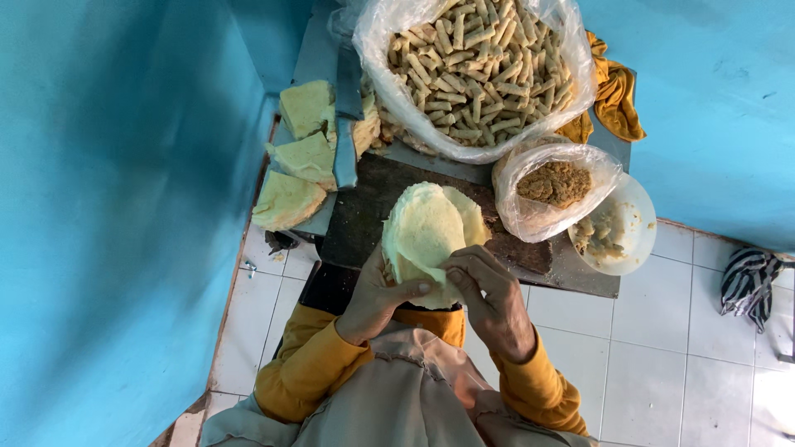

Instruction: The person cuts a large round cake on a small wooden board with a knife, then peels a thin plastic film off the cut cake pieces by hand and stacks the peeled rounds on the table. A large bag of stick-shaped snacks and a bag of brown sugar sit on the table.

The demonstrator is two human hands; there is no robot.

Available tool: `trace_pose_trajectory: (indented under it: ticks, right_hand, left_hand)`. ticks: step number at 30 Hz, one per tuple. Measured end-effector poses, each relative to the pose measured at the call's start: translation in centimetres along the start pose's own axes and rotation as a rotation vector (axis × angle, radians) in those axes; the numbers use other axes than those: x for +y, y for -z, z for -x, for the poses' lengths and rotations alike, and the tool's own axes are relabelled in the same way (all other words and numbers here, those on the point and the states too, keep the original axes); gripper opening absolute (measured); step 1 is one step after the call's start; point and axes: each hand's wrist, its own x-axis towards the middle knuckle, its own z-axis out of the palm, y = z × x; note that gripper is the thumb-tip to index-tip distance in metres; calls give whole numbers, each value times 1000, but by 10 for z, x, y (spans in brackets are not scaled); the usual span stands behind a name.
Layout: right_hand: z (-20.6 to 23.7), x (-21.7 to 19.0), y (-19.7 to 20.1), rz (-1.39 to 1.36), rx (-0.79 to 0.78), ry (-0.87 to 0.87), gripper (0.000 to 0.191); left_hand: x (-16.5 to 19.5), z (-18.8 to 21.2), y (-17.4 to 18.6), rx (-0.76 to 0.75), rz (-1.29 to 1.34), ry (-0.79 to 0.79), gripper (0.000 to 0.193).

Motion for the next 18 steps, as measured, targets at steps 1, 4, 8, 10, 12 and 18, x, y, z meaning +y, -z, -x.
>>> trace_pose_trajectory:
  ticks: [1, 4, 8, 10, 12, 18]
  right_hand:
    - [0, -1, 0, 0, -12, 29, 15]
    - [0, -3, 0, 25, -34, 10, 20]
    - [1, -7, 0, 42, -65, 23, 26]
    - [1, -9, 0, 39, -64, 61, 30]
    - [1, -11, -1, 42, -48, 81, 29]
    - [-6, -4, -4, 32, -44, 21, 15]
  left_hand:
    - [-1, -1, 1, 14, 29, 3, 82]
    - [-5, -1, 2, 45, 104, 2, 77]
    - [-5, -2, 4, 34, 104, -58, 71]
    - [-4, -3, 2, 36, 85, -81, 70]
    - [-3, -1, -2, 60, 75, -82, 71]
    - [-14, 1, -17, -19, 78, -244, 72]
